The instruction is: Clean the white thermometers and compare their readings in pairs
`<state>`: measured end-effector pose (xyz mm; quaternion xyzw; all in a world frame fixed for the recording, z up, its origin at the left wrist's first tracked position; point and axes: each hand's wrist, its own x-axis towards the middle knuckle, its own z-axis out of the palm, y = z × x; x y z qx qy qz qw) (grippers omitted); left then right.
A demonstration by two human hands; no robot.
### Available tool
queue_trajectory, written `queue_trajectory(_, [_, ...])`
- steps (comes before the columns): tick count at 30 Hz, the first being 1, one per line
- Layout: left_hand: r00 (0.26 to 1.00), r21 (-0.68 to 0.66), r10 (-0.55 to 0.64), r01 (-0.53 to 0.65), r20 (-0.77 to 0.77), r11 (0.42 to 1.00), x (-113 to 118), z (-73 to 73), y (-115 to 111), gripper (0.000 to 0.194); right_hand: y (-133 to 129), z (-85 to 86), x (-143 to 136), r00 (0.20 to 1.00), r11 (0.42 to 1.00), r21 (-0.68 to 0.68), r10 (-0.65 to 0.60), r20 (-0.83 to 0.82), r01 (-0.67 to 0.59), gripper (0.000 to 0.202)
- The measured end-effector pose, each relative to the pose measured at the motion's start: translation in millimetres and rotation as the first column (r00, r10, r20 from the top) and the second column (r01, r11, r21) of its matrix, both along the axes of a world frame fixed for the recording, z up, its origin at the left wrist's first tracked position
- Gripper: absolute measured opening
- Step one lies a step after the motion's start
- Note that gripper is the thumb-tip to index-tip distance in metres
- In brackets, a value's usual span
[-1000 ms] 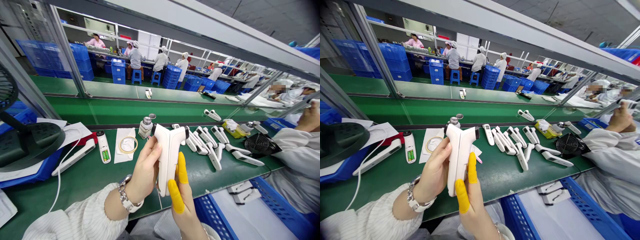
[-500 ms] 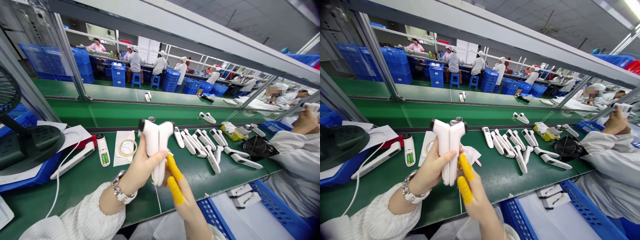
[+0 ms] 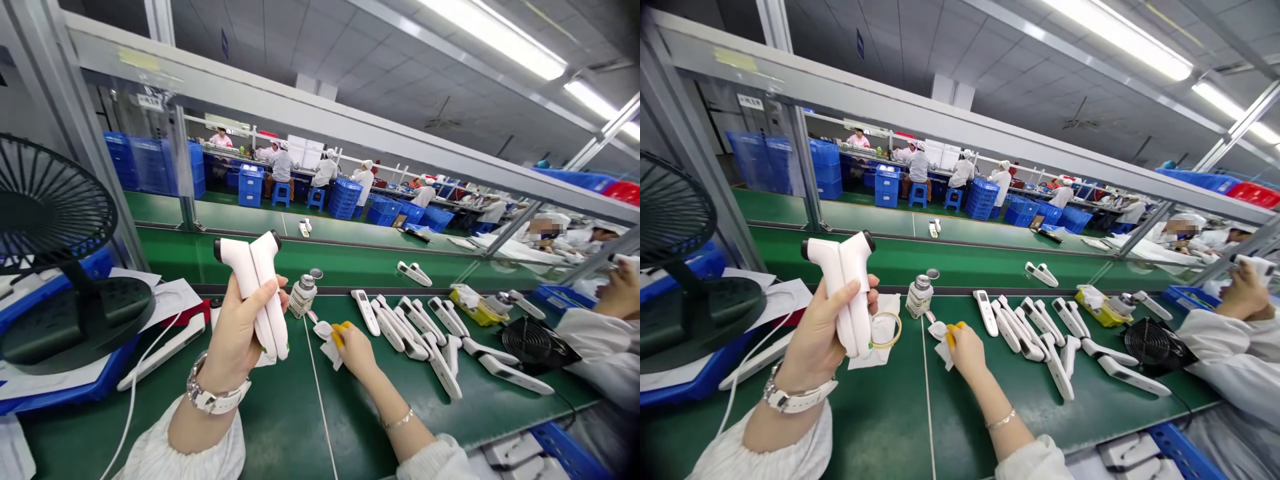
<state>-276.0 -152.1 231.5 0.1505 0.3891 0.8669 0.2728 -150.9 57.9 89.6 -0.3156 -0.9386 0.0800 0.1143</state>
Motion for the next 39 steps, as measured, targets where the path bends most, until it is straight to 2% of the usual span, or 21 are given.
queue_trajectory(5, [1.000, -0.010, 0.005, -0.005, -0.016, 1.000, 0.3, 4.3, -4.1, 0.039, 10.6, 57.7, -41.3, 0.992, 0.992, 0.115, 0.058, -0.108, -0.046, 0.035])
queue_trajectory(8, [0.998, -0.043, 0.035, -0.038, -0.054, 0.998, 2.3, 8.1, -5.6, 0.044, 7.4, 80.8, -69.8, 0.986, 0.982, 0.173, 0.103, -0.127, -0.081, 0.036])
queue_trajectory(10, [0.995, -0.058, 0.031, -0.037, -0.099, 0.998, 4.1, 10.0, -6.2, 0.049, 4.4, 83.9, -85.0, 0.983, 0.975, 0.191, 0.138, -0.121, -0.114, 0.036])
queue_trajectory(16, [0.980, -0.100, -0.089, 0.072, -0.180, 0.992, 11.8, 10.0, -4.8, 0.059, 7.1, 69.2, -101.4, 0.965, 0.972, 0.129, 0.215, -0.152, -0.196, 0.035])
queue_trajectory(19, [0.965, -0.132, -0.192, 0.170, -0.181, 0.977, 16.3, 9.1, -3.0, 0.066, 9.3, 83.6, -91.0, 0.934, 0.972, 0.091, 0.232, -0.273, -0.215, 0.032])
queue_trajectory(22, [0.936, -0.183, -0.310, 0.279, -0.169, 0.943, 19.3, 8.1, -2.1, 0.070, -0.2, 117.3, -63.4, 0.861, 0.970, 0.105, 0.241, -0.449, -0.218, 0.035])
queue_trajectory(24, [0.902, -0.191, -0.402, 0.371, -0.158, 0.909, 20.6, 6.5, -1.8, 0.069, -14.7, 141.5, -38.8, 0.784, 0.964, 0.131, 0.264, -0.562, -0.230, 0.035])
queue_trajectory(26, [0.869, -0.174, -0.472, 0.447, -0.149, 0.878, 22.2, 3.8, -1.1, 0.067, -32.9, 159.9, -14.6, 0.644, 0.943, 0.155, 0.315, -0.697, -0.294, 0.032])
queue_trajectory(28, [0.845, -0.143, -0.512, 0.494, -0.154, 0.858, 24.6, 0.8, -0.1, 0.067, -50.5, 169.6, 4.9, 0.534, 0.907, 0.204, 0.386, -0.752, -0.368, 0.033])
queue_trajectory(29, [0.834, -0.121, -0.528, 0.515, -0.161, 0.849, 26.1, -0.5, 0.4, 0.068, -58.0, 171.6, 12.1, 0.512, 0.888, 0.235, 0.426, -0.746, -0.395, 0.036])
queue_trajectory(32, [0.798, -0.066, -0.576, 0.575, -0.175, 0.816, 31.2, -1.9, 1.1, 0.071, -73.2, 171.2, 23.6, 0.550, 0.839, 0.312, 0.531, -0.645, -0.445, 0.042])
queue_trajectory(35, [0.772, -0.066, -0.607, 0.607, -0.188, 0.792, 35.7, -0.7, 0.8, 0.073, -80.1, 170.3, 24.0, 0.601, 0.790, 0.361, 0.612, -0.514, -0.496, 0.040])
queue_trajectory(39, [0.761, -0.129, -0.620, 0.606, -0.193, 0.785, 40.4, 2.1, -0.1, 0.077, -80.0, 174.8, 18.5, 0.639, 0.732, 0.515, 0.664, -0.390, -0.446, 0.030])
